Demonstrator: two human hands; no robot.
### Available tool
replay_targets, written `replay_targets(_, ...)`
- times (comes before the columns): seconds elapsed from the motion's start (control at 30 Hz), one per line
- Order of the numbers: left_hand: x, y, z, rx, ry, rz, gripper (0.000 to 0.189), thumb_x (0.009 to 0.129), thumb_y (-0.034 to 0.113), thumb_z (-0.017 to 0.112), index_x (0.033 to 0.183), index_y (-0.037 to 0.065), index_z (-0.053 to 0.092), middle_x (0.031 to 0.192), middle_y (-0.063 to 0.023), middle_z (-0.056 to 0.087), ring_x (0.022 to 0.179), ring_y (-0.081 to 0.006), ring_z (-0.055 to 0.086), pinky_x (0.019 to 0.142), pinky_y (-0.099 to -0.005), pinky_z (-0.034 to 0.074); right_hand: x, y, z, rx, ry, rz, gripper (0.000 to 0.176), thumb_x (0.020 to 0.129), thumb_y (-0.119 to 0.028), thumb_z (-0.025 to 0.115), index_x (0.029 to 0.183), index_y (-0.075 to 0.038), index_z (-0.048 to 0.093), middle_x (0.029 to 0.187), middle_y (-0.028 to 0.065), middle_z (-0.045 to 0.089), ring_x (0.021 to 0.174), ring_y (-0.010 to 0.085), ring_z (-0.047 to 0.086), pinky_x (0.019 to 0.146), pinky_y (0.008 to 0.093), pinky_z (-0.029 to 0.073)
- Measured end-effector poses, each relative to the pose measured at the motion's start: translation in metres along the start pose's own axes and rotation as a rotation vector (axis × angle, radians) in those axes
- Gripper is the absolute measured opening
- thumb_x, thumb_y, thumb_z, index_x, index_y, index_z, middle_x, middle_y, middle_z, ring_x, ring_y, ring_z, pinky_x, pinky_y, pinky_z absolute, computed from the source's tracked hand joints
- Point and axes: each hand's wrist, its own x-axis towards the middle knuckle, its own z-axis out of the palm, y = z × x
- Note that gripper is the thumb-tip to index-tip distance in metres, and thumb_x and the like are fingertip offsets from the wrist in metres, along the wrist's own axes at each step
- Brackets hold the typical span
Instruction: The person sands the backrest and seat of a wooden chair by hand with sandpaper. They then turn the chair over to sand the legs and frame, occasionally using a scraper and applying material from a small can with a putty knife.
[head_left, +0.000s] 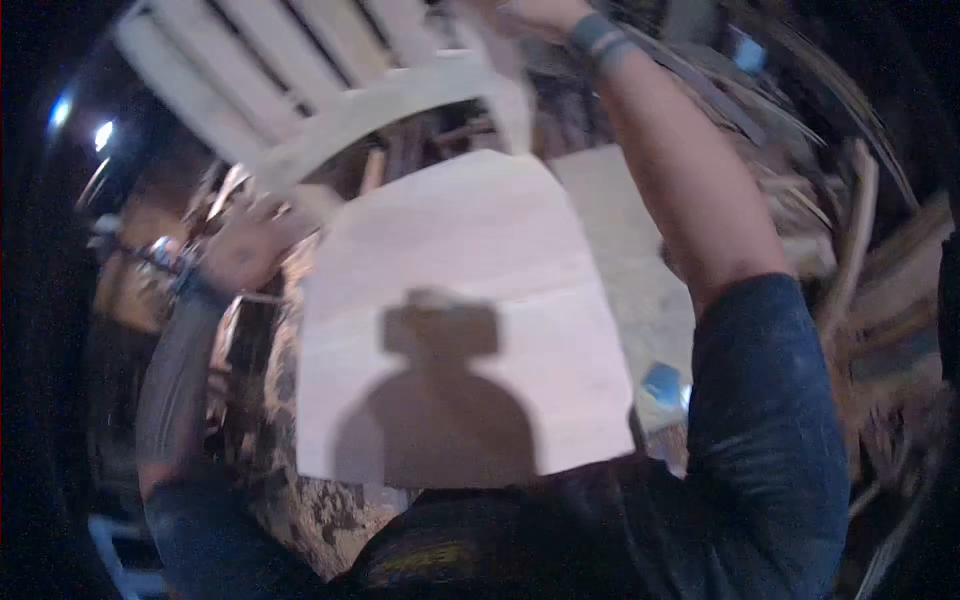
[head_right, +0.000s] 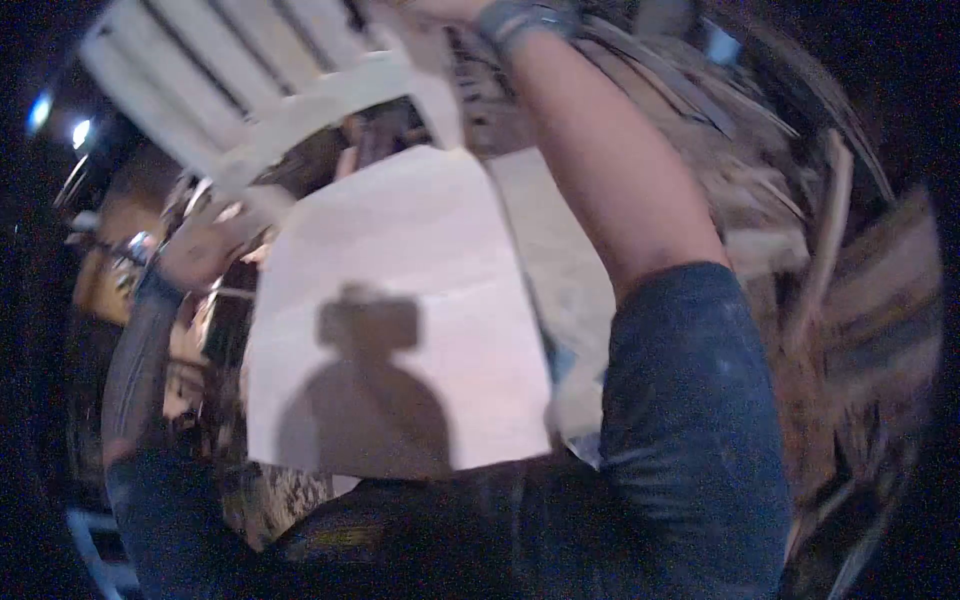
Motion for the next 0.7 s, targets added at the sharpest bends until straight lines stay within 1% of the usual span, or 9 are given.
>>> replay_targets(0.07,-0.025,0.026,-0.017,-0.187,0.014,-0.154,0.044,0.1,0.021,0.058,0.144,0.014,0.06,0.141,-0.0161,0.062,0.134,-0.0383,0.053,0.114,-0.0503,0.039,-0.029,0.027,-0.041,-0.212,-0.116,0.119,0.043,0.102,-0.038,0.067,0.122,-0.001,0.066,0.108,0.0083,0.07,0.102,0.019,0.064,0.09,0.0368,0.051)
replay_targets(0.13,-0.074,0.041,-0.004,-0.354,0.077,-0.387,0.039,0.108,0.022,0.049,0.143,0.007,0.06,0.143,-0.0187,0.061,0.138,-0.0371,0.052,0.118,-0.0452,0.036,-0.078,0.089,-0.068,-0.254,-0.065,0.114,0.049,0.093,-0.054,0.074,0.102,-0.005,0.072,0.081,0.0043,0.067,0.073,0.0148,0.061,0.071,0.0348,0.051)
replay_targets(0.17,-0.123,0.024,0.041,-0.428,0.073,-0.521,0.04,0.111,0.023,0.045,0.142,0.002,0.059,0.144,-0.0194,0.06,0.138,-0.0335,0.053,0.119,-0.0431,0.036,-0.102,0.118,-0.087,-0.271,-0.137,0.18,0.059,0.087,-0.061,0.076,0.099,-0.004,0.07,0.093,0.015,0.075,0.081,0.0289,0.069,0.077,0.0421,0.055)
replay_targets(0.27,-0.246,0.03,0.164,-0.686,0.13,-0.78,0.044,0.112,0.027,0.044,0.141,-0.003,0.058,0.147,-0.0188,0.059,0.137,-0.0298,0.053,0.118,-0.0417,0.036,-0.23,0.152,-0.116,-0.56,-0.225,0.18,0.04,0.095,-0.042,0.072,0.111,-0.006,0.069,0.1,0.0132,0.074,0.089,0.0284,0.069,0.084,0.0416,0.054)
replay_targets(0.3,-0.283,0.046,0.207,-0.754,0.105,-0.852,0.046,0.112,0.029,0.044,0.14,-0.005,0.058,0.148,-0.0186,0.058,0.137,-0.0286,0.053,0.118,-0.0412,0.036,-0.267,0.148,-0.115,-0.548,-0.397,0.512,0.038,0.095,-0.038,0.07,0.113,-0.004,0.068,0.106,0.0184,0.074,0.096,0.0358,0.07,0.088,0.0452,0.054)
replay_targets(0.37,-0.359,0.1,0.305,-0.991,-0.061,-0.933,0.05,0.111,0.035,0.047,0.142,-0.002,0.057,0.147,-0.0193,0.058,0.135,-0.0299,0.056,0.115,-0.0411,0.04,-0.367,0.166,-0.094,-0.552,-0.404,0.534,0.033,0.091,-0.032,0.07,0.109,-0.005,0.07,0.099,0.0216,0.073,0.094,0.0384,0.07,0.085,0.0493,0.055)
replay_targets(0.47,-0.38,0.211,0.346,-1.19,-0.428,-1.051,0.05,0.111,0.036,0.047,0.142,-0.002,0.057,0.147,-0.0193,0.058,0.135,-0.0298,0.056,0.115,-0.0411,0.04,-0.485,0.197,-0.041,-0.677,-0.76,0.594,0.031,0.077,-0.031,0.079,0.096,-0.007,0.075,0.087,0.0223,0.073,0.089,0.0403,0.072,0.083,0.0487,0.058)
replay_targets(0.57,-0.353,0.31,0.357,-1.344,-0.646,-0.972,0.05,0.11,0.036,0.048,0.142,-0.002,0.057,0.147,-0.0194,0.058,0.135,-0.0297,0.056,0.115,-0.041,0.04,-0.539,0.186,0.021,-0.65,-0.607,0.38,0.059,0.065,-0.027,0.086,0.119,-0.012,0.068,0.12,0.024,0.068,0.103,0.0417,0.068,0.085,0.047,0.057)
replay_targets(0.7,-0.276,0.389,0.339,-1.444,-0.71,-0.743,0.05,0.11,0.037,0.049,0.142,-0.001,0.057,0.147,-0.0194,0.058,0.134,-0.0296,0.056,0.114,-0.0409,0.041,-0.571,0.177,0.052,-0.774,-0.725,0.176,0.057,0.069,-0.027,0.085,0.12,-0.01,0.065,0.121,0.0217,0.067,0.106,0.039,0.066,0.087,0.0444,0.056)
